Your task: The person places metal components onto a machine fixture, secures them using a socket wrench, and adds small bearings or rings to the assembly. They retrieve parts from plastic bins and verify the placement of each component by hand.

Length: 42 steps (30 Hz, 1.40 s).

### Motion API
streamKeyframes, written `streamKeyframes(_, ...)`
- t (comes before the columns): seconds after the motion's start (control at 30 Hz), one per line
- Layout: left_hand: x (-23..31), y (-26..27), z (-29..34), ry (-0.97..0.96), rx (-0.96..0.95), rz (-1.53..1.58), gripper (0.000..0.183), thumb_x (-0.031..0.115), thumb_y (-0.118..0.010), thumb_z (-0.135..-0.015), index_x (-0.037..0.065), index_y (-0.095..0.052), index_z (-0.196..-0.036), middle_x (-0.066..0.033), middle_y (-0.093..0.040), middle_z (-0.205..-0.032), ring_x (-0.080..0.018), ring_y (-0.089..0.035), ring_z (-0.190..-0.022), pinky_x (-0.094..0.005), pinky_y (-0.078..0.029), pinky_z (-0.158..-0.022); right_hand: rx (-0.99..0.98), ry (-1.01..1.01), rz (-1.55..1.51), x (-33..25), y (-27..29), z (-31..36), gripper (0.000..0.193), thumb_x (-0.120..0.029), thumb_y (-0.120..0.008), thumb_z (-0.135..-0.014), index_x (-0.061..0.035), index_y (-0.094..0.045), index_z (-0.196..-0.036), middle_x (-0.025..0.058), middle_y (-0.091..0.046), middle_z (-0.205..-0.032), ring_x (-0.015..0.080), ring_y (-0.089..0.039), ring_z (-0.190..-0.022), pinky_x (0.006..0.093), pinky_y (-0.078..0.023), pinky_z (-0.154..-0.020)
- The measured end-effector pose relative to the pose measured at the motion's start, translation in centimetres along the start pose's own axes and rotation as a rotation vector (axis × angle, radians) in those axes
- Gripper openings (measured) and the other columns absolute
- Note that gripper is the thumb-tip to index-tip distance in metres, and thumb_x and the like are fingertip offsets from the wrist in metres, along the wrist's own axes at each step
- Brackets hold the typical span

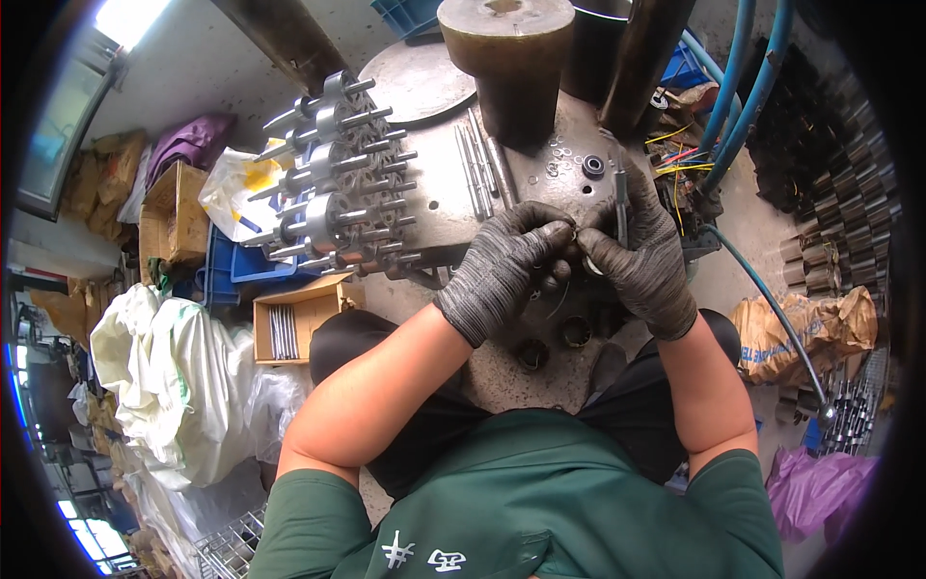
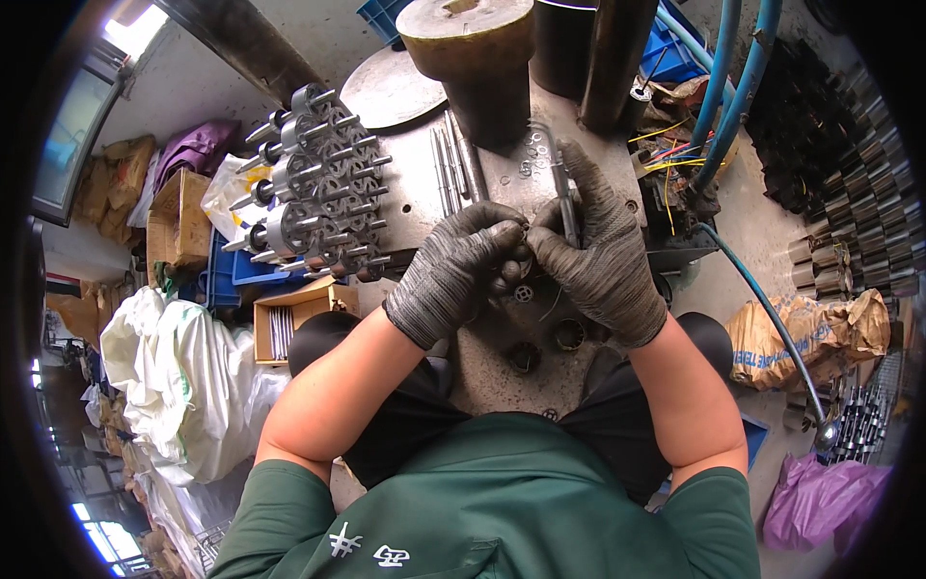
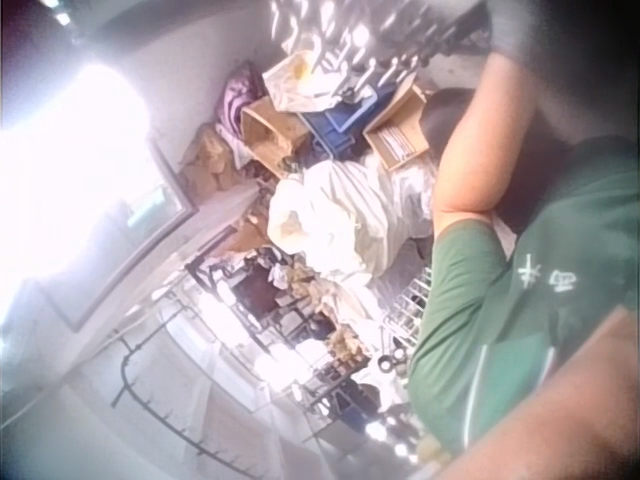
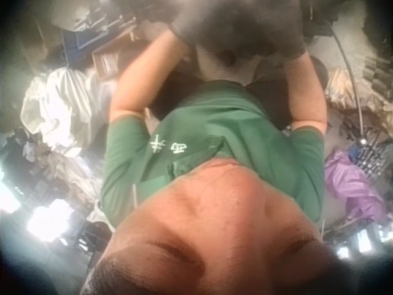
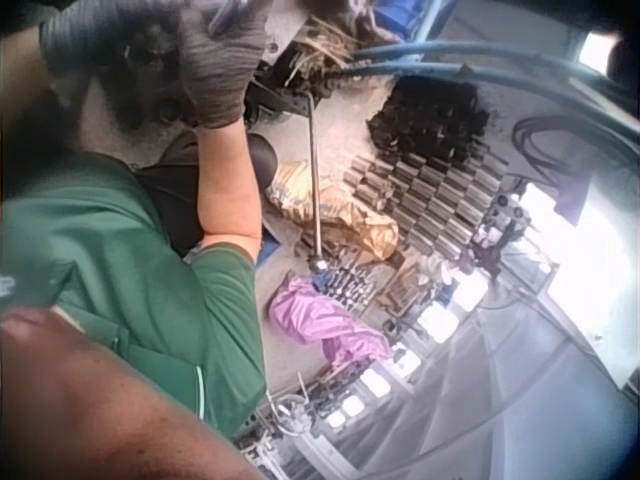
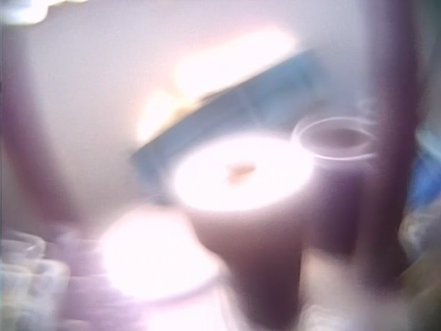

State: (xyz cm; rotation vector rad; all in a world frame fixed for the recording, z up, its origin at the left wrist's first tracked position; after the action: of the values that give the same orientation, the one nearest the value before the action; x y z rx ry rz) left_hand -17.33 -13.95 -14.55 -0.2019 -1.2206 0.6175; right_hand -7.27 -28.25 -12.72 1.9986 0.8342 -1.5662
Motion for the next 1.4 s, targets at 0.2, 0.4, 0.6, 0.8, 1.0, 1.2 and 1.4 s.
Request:
streamKeyframes(0.2, -0.8, 0.3, -0.1, 0.047, -0.096, 0.262, 0.026, 0.017, -0.066, -0.096, 0.004, -0.06, -0.118, -0.0067, -0.068, -0.091, -0.0165, -0.066, -0.074, -0.0273, -0.054, -0.061, -0.032, -0.106, -0.138, -1.2, -0.2, -0.5, 0.082, 0.006, -0.067, -0.087, -0.01, -0.032, -0.16, 0.0025, -0.064, -0.089, 0.0093, -0.062, -0.081, 0.0259, -0.055, -0.078)
streamKeyframes(0.4, -1.6, 0.8, -0.4, 0.21, -0.17, 0.383, 0.028, 0.027, -0.068, -0.094, 0.007, -0.063, -0.114, -0.0077, -0.069, -0.093, -0.0199, -0.068, -0.077, -0.0307, -0.055, -0.065, -0.093, -0.076, -0.075, -0.6, 0.0, -0.3, 0.086, 0.008, -0.067, -0.086, -0.0133, -0.031, -0.16, 0.0025, -0.063, -0.089, 0.0086, -0.062, -0.081, 0.0271, -0.055, -0.078)
streamKeyframes(0.6, -1.4, -0.4, 0.4, 0.195, -0.084, 0.31, 0.026, 0.027, -0.068, -0.096, 0.008, -0.064, -0.112, -0.0058, -0.068, -0.09, -0.0168, -0.066, -0.075, -0.0285, -0.054, -0.066, -0.133, -0.087, -0.044, -0.6, -0.2, -0.1, 0.092, 0.008, -0.067, -0.085, -0.0171, -0.026, -0.163, 0.0021, -0.063, -0.087, 0.0072, -0.06, -0.077, 0.025, -0.054, -0.074)
streamKeyframes(0.8, -0.9, 0.2, 0.0, 0.064, -0.037, 0.045, 0.02, 0.017, -0.067, -0.096, 0.006, -0.063, -0.113, -0.0037, -0.066, -0.088, -0.0109, -0.062, -0.068, -0.0223, -0.05, -0.059, -0.15, 0.031, 0.198, -1.1, 0.0, 0.0, 0.093, 0.008, -0.064, -0.082, -0.0167, -0.025, -0.163, 0.0019, -0.062, -0.084, 0.0067, -0.058, -0.073, 0.0254, -0.052, -0.071)
streamKeyframes(1.0, 0.5, 0.0, 0.9, 0.029, 0.014, 0.148, 0.027, 0.015, -0.067, -0.092, 0.005, -0.062, -0.116, -0.0041, -0.066, -0.087, -0.0119, -0.061, -0.064, -0.0252, -0.051, -0.057, -0.178, 0.144, 0.477, -1.5, 0.0, 0.0, 0.089, 0.006, -0.064, -0.081, -0.0118, -0.029, -0.161, 0.0027, -0.061, -0.088, 0.0079, -0.057, -0.075, 0.0265, -0.051, -0.071)
streamKeyframes(1.2, -1.2, 1.7, -0.4, 0.102, -0.134, 0.364, 0.033, 0.016, -0.063, -0.09, 0.002, -0.061, -0.119, -0.0084, -0.069, -0.092, -0.0199, -0.066, -0.077, -0.0292, -0.054, -0.064, -0.206, -0.032, 0.129, -1.1, 0.1, 0.1, 0.086, 0.009, -0.063, -0.083, -0.0102, -0.03, -0.16, 0.0024, -0.061, -0.089, 0.0087, -0.059, -0.078, 0.0268, -0.053, -0.075)
streamKeyframes(1.4, -2.1, 0.1, 0.4, 0.167, -0.067, 0.267, 0.03, 0.02, -0.064, -0.097, 0.003, -0.061, -0.121, -0.0053, -0.068, -0.098, -0.0153, -0.065, -0.084, -0.0281, -0.053, -0.07, -0.193, -0.126, -0.038, -0.2, -0.2, 0.1, 0.082, 0.01, -0.062, -0.085, -0.009, -0.032, -0.159, 0.0037, -0.063, -0.091, 0.009, -0.062, -0.082, 0.027, -0.055, -0.079)
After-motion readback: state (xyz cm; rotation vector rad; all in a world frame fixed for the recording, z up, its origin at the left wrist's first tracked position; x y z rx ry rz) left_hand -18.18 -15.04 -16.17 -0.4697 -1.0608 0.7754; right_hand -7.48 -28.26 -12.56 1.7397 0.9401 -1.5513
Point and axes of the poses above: each hand's wrist, its own z-axis away from the middle knuckle, its own y-axis out of the back of the hand, x = y × z, the point moved 3 cm from there along -z, towards the middle knuckle
